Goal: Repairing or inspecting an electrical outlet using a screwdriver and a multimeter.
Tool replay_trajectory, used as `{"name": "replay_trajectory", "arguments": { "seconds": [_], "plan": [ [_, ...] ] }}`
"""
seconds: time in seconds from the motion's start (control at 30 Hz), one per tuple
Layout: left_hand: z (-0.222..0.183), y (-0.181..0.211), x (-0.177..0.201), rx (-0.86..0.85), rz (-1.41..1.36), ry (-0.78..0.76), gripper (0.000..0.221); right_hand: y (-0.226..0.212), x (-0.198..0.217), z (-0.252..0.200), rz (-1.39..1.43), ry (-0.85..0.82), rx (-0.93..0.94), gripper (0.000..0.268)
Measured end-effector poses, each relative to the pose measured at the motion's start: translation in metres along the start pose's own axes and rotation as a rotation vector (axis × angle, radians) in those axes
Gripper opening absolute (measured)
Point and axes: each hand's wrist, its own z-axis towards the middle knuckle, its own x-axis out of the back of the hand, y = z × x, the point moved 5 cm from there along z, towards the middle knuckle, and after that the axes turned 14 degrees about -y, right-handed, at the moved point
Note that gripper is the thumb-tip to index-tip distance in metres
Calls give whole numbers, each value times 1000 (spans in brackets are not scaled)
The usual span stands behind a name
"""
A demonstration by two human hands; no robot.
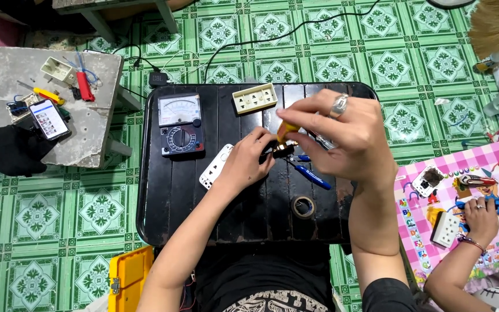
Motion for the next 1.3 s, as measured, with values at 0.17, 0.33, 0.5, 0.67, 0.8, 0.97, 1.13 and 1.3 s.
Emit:
{"name": "replay_trajectory", "arguments": {
  "seconds": [0.17,0.33,0.5,0.67,0.8,0.97,1.13,1.3],
  "plan": [
    [-1,-2,4,39,58,24,36,18,4,-24,-45,259,-90,25],
    [-5,-30,-10,101,393,83,37,29,21,-39,-114,487,-299,23],
    [-6,-39,-13,102,490,45,34,67,15,-69,102,617,-548,11],
    [-4,-39,-13,186,480,-82,54,135,-38,-161,539,922,-847,14],
    [-4,-55,-24,203,469,-103,46,227,-118,-268,619,997,-949,28],
    [-3,-49,-20,178,456,-85,45,218,-110,-261,522,991,-995,21],
    [-4,-50,-17,173,465,-87,42,210,-113,-259,561,1079,-1044,21],
    [-5,-47,-15,177,432,-84,41,206,-116,-258,588,1169,-1031,21]
  ]
}}
